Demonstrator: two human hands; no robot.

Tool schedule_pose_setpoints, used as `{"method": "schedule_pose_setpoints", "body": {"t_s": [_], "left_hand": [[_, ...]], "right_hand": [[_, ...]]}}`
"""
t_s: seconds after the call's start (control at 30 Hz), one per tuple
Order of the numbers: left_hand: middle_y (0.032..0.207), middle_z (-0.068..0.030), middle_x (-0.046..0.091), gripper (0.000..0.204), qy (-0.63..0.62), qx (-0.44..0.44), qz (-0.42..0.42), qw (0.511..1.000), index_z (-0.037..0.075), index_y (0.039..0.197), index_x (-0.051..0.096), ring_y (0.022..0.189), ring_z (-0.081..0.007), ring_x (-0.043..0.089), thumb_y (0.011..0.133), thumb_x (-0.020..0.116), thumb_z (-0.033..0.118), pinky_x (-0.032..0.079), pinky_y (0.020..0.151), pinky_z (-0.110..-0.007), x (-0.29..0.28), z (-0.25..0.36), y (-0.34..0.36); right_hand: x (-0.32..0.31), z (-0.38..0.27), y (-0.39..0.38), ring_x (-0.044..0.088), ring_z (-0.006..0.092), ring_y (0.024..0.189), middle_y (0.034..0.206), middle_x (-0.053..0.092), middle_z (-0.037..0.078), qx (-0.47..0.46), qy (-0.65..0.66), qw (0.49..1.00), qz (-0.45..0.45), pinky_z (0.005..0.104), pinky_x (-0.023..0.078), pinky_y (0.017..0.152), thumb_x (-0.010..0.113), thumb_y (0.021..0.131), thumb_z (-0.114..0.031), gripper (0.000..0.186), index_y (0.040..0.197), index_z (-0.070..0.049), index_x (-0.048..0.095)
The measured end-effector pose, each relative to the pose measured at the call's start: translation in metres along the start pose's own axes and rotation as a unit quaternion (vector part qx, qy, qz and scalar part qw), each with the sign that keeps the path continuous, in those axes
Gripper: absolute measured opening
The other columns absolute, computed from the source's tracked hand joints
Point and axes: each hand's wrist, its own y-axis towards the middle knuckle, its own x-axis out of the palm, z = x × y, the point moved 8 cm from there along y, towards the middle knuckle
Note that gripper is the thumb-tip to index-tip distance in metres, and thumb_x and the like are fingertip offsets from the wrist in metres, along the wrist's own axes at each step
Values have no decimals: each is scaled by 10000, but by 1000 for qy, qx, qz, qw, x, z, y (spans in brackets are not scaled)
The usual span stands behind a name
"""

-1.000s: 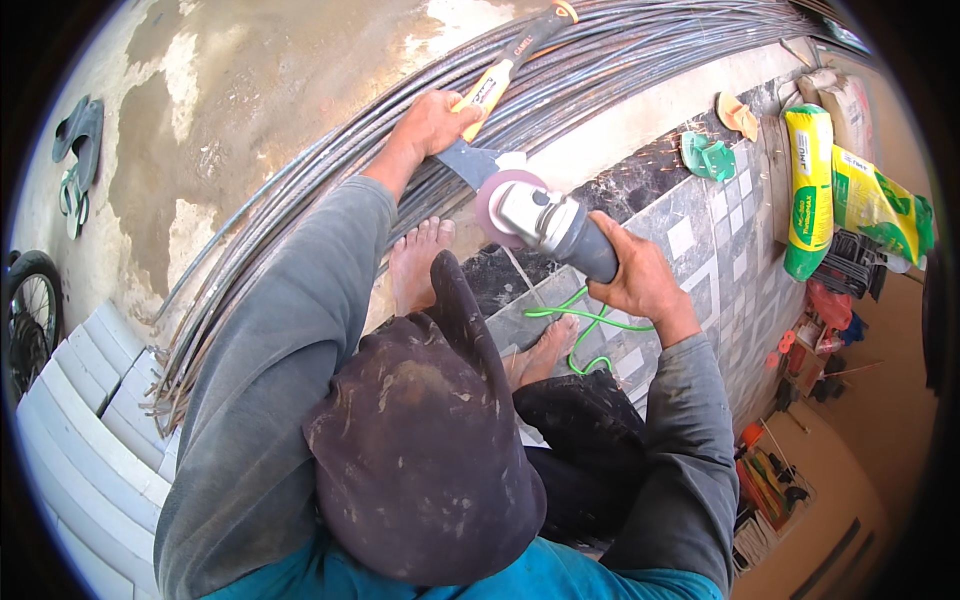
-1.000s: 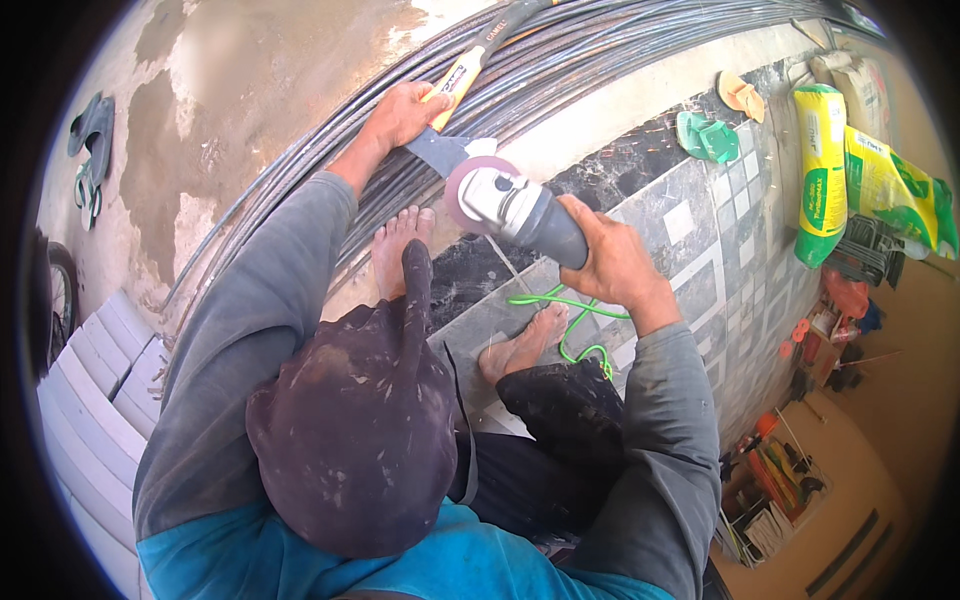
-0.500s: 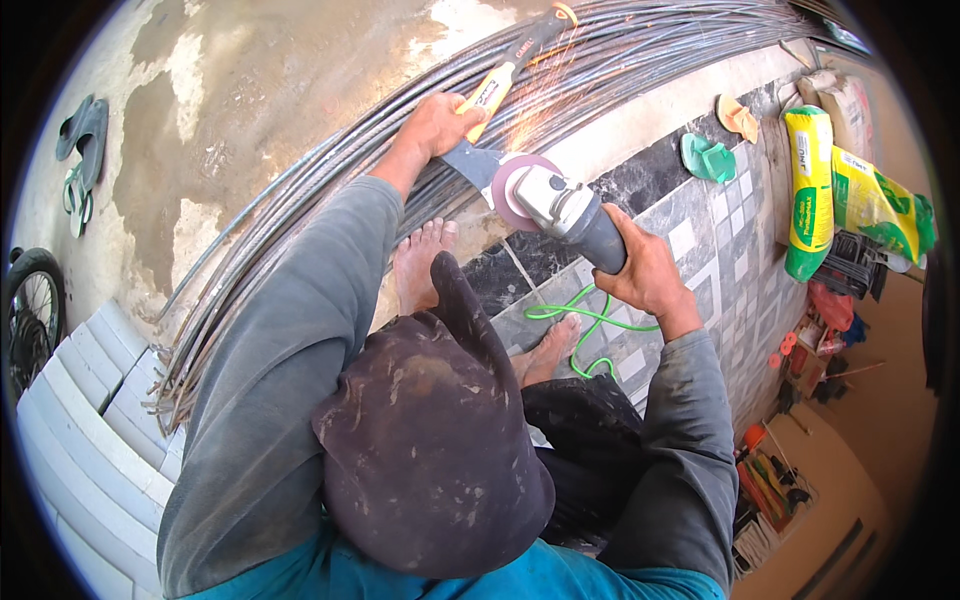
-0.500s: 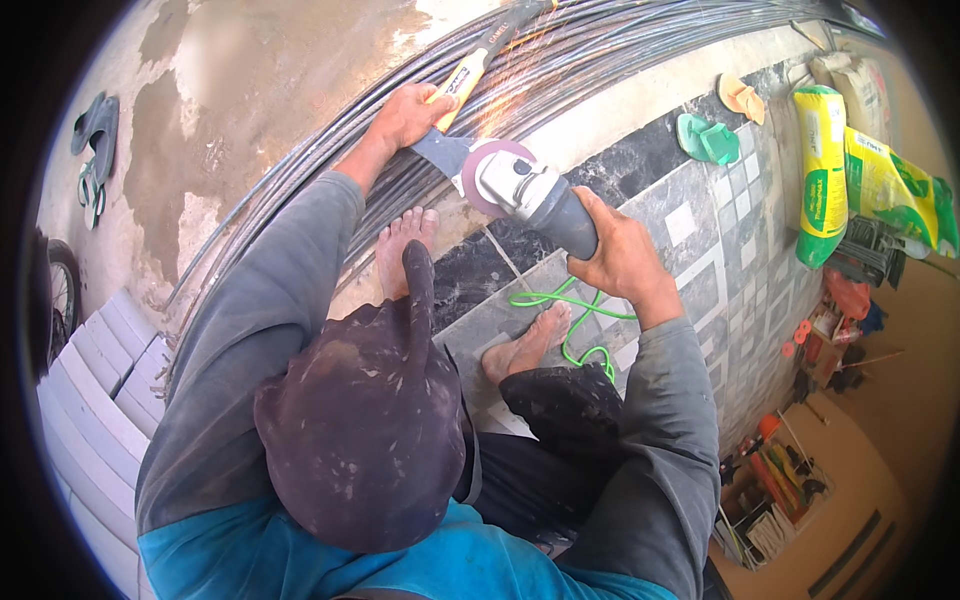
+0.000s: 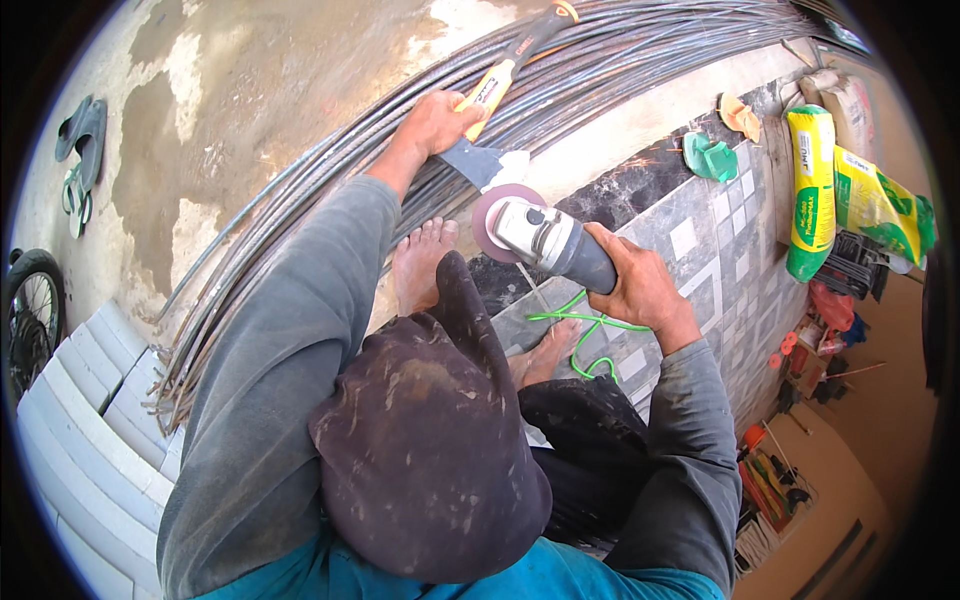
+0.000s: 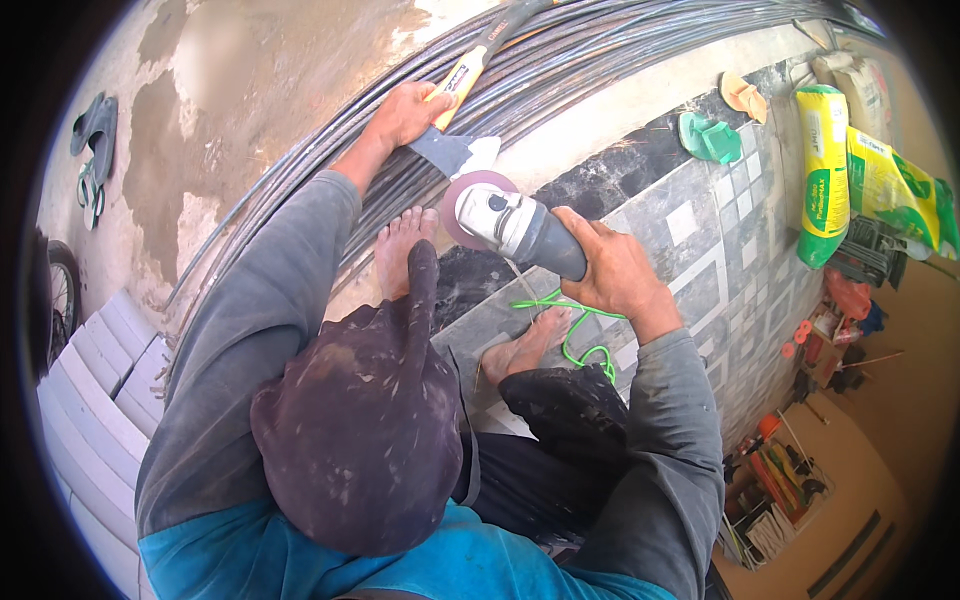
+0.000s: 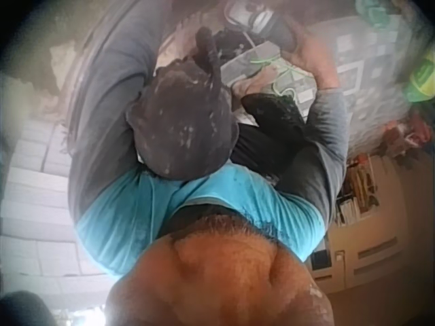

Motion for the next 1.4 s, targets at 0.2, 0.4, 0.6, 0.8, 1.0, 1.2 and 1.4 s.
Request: {"method": "schedule_pose_setpoints", "body": {"t_s": [0.2, 0.4, 0.6, 0.8, 1.0, 1.2, 1.4], "left_hand": [[854, -191, 741, 528, -4, -8, 0, 1000, -12, 987, 764, 764, -260, 676, 914, 685, 505, 515, 740, -411, 1, -8, -3], [812, -161, 728, 527, 5, 0, -9, 1000, -12, 985, 756, 734, -217, 656, 934, 680, 507, 505, 713, -397, 2, -1, -1], [788, -160, 718, 512, 3, 5, -3, 1000, -11, 960, 749, 717, -215, 637, 939, 676, 496, 500, 713, -399, -1, -2, -3], [791, -152, 725, 504, -6, -12, -10, 1000, -8, 979, 753, 694, -194, 633, 944, 676, 489, 499, 695, -381, 3, -9, 2], [823, -152, 735, 507, -7, -10, -10, 1000, -6, 1018, 760, 728, -206, 653, 946, 676, 489, 510, 719, -385, 0, 0, -5], [826, -147, 733, 512, 2, -13, -5, 1000, 2, 998, 761, 740, -209, 650, 936, 680, 504, 506, 719, -394, 0, -4, -3], [791, -131, 720, 496, -12, -8, -5, 1000, 11, 982, 757, 704, -197, 635, 932, 686, 499, 500, 694, -384, -3, -3, -6]], "right_hand": [[-20, 22, 4, 705, 475, 974, 1068, 714, 274, 15, 42, 995, 89, 511, 576, 845, 760, 691, -154, 837, 1480, -116, 485], [-5, 10, -4, 703, 478, 971, 1067, 714, 275, -26, 20, 998, 55, 518, 574, 843, 774, 689, -161, 848, 1483, -123, 480], [-20, 32, 2, 700, 481, 967, 1093, 709, 275, 10, 46, 994, 96, 519, 577, 849, 779, 683, -170, 864, 1489, -126, 469], [-4, 10, -6, 699, 475, 1004, 1134, 709, 256, -8, 11, 1000, 20, 494, 580, 869, 781, 676, -163, 872, 1493, -131, 480], [-20, 39, 0, 704, 473, 971, 1140, 703, 273, 44, 41, 995, 79, 514, 578, 858, 777, 681, -180, 869, 1495, -133, 477], [-2, 15, -3, 704, 462, 990, 1144, 705, 260, -32, 17, 999, 36, 508, 580, 868, 775, 677, -164, 870, 1495, -144, 480], [-20, 31, 6, 710, 457, 970, 1080, 713, 261, 2, 50, 995, 82, 505, 580, 862, 768, 683, -157, 847, 1479, -129, 481]]}}
